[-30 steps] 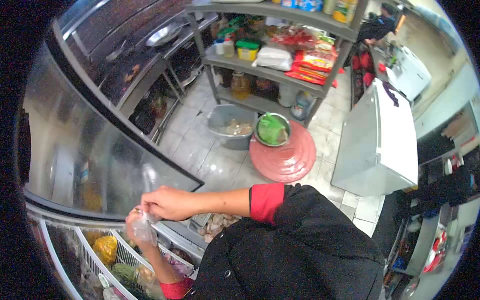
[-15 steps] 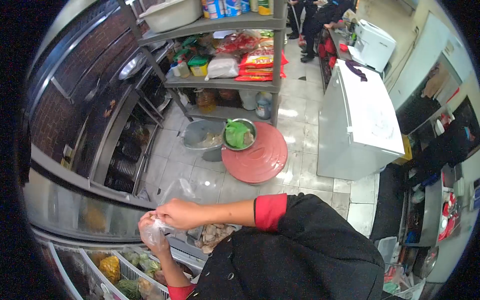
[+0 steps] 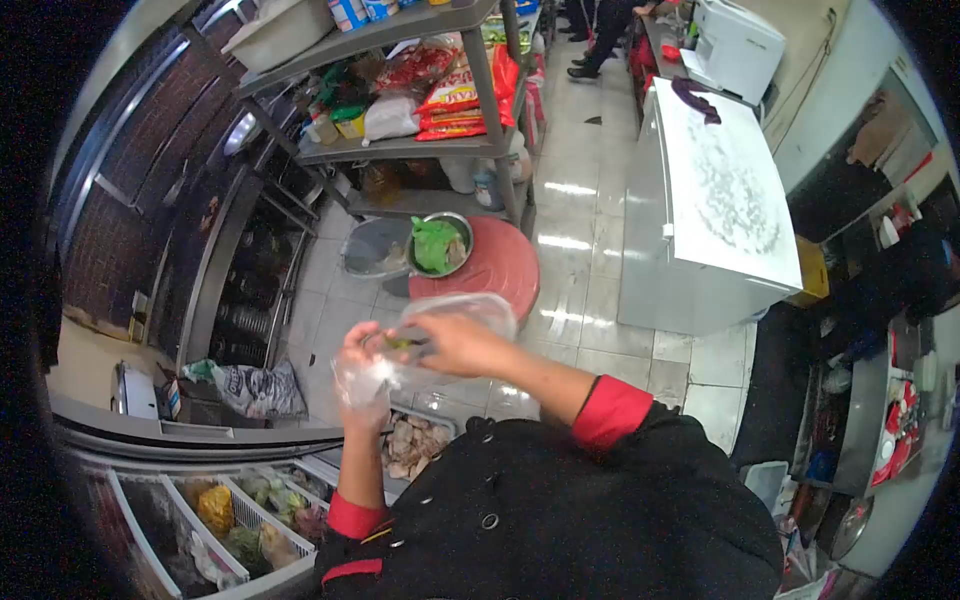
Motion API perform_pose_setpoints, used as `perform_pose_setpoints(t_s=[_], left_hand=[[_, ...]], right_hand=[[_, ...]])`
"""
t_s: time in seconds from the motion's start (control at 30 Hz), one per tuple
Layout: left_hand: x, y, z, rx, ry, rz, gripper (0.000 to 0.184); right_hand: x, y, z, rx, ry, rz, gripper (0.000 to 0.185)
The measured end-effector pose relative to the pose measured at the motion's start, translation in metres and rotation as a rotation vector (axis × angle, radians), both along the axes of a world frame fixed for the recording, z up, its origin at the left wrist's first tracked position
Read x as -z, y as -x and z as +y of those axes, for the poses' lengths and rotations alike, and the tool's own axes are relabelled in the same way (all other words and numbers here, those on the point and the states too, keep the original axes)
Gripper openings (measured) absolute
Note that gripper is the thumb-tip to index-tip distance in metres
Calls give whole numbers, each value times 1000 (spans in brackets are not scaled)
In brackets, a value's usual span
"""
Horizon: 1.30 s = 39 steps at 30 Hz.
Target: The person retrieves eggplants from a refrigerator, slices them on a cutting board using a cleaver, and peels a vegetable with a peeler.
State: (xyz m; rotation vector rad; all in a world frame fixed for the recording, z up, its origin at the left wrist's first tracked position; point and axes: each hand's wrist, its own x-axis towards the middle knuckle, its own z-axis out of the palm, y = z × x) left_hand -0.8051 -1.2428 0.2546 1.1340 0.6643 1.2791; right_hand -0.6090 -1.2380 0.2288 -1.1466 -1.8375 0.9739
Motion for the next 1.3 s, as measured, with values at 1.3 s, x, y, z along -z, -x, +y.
perform_pose_setpoints(t_s=[1.3], left_hand=[[253, 109, 93, 424, 294, 1754, 55]], right_hand=[[57, -116, -26, 468, 586, 979, 23]])
